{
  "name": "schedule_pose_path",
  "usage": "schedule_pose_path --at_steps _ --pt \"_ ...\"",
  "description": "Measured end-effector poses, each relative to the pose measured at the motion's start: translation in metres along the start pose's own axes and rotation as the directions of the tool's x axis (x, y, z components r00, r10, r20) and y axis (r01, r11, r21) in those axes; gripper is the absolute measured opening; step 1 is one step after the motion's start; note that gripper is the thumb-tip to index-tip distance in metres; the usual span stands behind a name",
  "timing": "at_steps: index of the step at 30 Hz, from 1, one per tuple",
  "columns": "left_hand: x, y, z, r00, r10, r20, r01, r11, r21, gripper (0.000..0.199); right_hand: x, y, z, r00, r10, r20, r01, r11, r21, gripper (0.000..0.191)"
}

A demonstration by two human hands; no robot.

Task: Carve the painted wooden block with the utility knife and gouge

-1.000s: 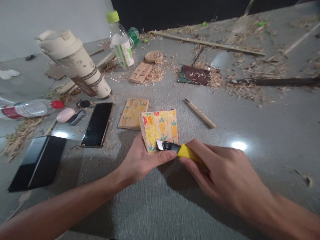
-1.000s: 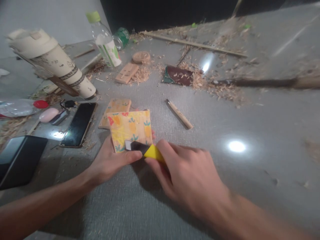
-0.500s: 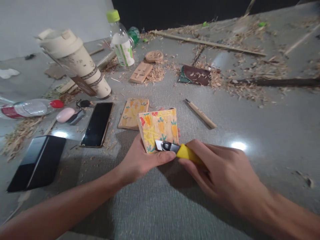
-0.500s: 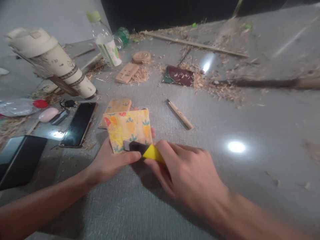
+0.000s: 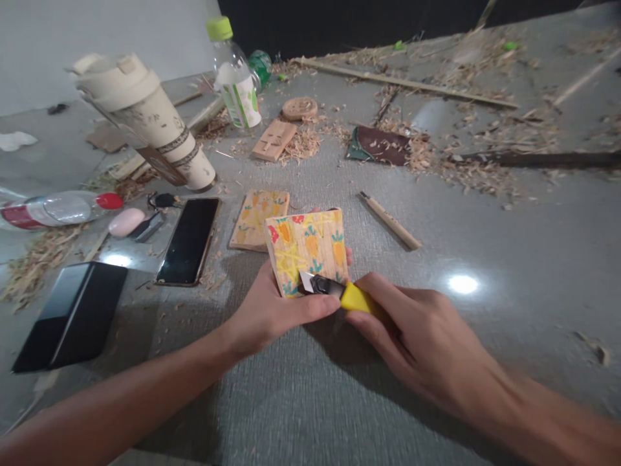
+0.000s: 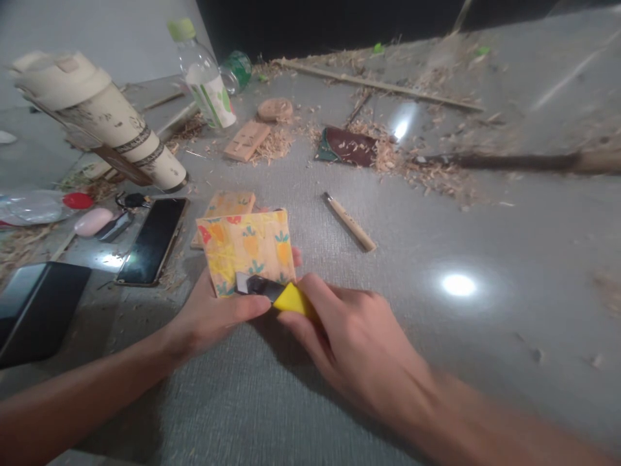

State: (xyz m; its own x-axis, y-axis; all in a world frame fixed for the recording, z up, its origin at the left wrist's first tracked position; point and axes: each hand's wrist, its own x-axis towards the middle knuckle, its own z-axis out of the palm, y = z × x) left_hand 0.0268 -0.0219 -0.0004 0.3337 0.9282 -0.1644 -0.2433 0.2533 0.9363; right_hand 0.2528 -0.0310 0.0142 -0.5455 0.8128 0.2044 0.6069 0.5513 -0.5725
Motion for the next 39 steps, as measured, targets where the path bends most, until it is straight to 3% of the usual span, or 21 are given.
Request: schedule_pose_path --at_steps 9,13,15,16,19,24,29,34,39 --pt "0.001 0.0 -0.003 1.0 -0.015 0.012 0.015 1.0 -0.021 0.049 0.004 0.001 -0.002 0.999 0.042 0.005 -0.043 0.987 0.152 0.031" --pt "0.001 -0.003 -0.003 0.998 -0.03 -0.055 0.025 0.995 -0.096 0.05 0.006 0.014 -0.019 0.965 0.249 -0.086 -0.215 0.933 0.287 0.044" --pt "0.002 -0.005 -0.003 0.997 -0.021 -0.07 0.011 0.99 -0.139 0.054 0.009 0.023 -0.028 0.929 0.337 -0.153 -0.247 0.872 0.422 0.043" --pt "0.002 -0.006 -0.002 0.997 -0.025 -0.073 0.014 0.988 -0.151 0.056 0.01 0.027 -0.031 0.919 0.372 -0.131 -0.259 0.82 0.51 0.043" --pt "0.004 -0.006 -0.001 0.997 -0.026 -0.071 0.012 0.982 -0.19 0.061 0.015 0.033 -0.03 0.906 0.398 -0.147 -0.244 0.771 0.589 0.042" --pt "0.003 -0.003 0.0 0.998 -0.016 -0.064 0.002 0.975 -0.222 0.056 0.017 0.034 -0.015 0.926 0.362 -0.106 -0.246 0.793 0.557 0.051" --pt "0.002 -0.003 -0.002 0.999 -0.027 -0.048 0.019 0.986 -0.164 0.057 0.018 0.033 -0.016 0.946 0.322 -0.031 -0.271 0.841 0.468 0.054" --pt "0.001 -0.006 -0.004 0.998 -0.005 -0.057 0.001 0.997 -0.072 0.056 0.017 0.023 -0.019 0.99 0.138 0.012 -0.136 0.956 0.261 0.048" --pt "-0.001 0.004 0.001 0.996 -0.056 -0.07 0.06 0.997 0.047 0.052 0.011 0.013 -0.015 0.993 0.029 0.116 -0.048 0.985 0.166 0.04"
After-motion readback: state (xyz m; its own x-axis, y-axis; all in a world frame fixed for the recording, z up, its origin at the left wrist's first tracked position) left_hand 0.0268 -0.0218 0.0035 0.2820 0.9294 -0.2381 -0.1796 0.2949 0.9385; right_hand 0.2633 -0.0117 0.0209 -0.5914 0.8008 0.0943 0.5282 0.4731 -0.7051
